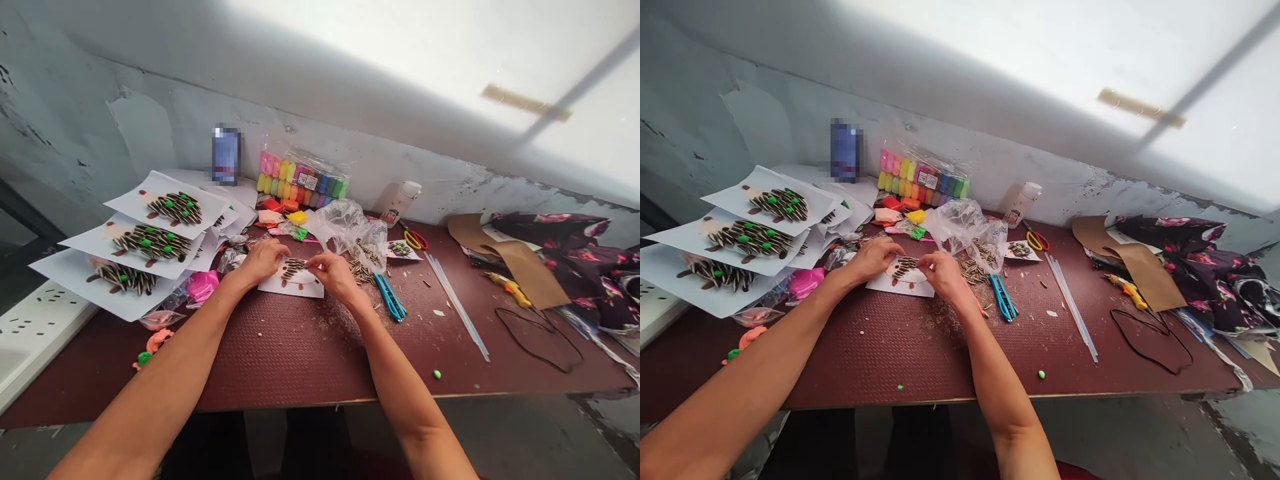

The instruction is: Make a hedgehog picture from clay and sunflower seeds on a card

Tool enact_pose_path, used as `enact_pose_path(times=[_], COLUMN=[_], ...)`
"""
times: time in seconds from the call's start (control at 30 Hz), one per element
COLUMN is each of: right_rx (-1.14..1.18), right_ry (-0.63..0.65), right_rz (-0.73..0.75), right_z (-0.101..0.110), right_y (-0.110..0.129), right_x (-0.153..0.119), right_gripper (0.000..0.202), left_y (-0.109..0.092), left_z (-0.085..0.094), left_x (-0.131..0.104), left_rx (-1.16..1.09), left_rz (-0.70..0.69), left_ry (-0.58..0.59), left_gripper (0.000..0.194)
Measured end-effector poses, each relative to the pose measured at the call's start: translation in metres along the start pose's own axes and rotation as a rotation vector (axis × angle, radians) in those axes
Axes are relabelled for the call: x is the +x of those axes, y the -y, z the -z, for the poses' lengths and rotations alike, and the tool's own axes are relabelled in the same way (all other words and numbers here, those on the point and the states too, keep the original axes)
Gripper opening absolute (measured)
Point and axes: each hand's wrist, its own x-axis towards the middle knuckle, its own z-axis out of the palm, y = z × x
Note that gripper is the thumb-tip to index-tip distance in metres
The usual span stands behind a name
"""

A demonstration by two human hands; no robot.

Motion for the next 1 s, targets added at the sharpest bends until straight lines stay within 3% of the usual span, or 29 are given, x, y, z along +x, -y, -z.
enact_pose_path(times=[0.3,1.0], right_rx=[-0.213,-0.322], right_ry=[0.028,0.035], right_rz=[-0.027,0.012], right_z=[-0.009,-0.019], right_y=[0.012,0.018], right_x=[-0.002,-0.005], right_gripper=[0.019,0.022], left_y=[-0.001,0.001], left_z=[0.0,-0.002], left_x=[0.0,0.0], left_rx=[0.023,-0.002], left_rz=[0.007,-0.005], left_ry=[0.019,-0.013], left_gripper=[0.036,0.034])
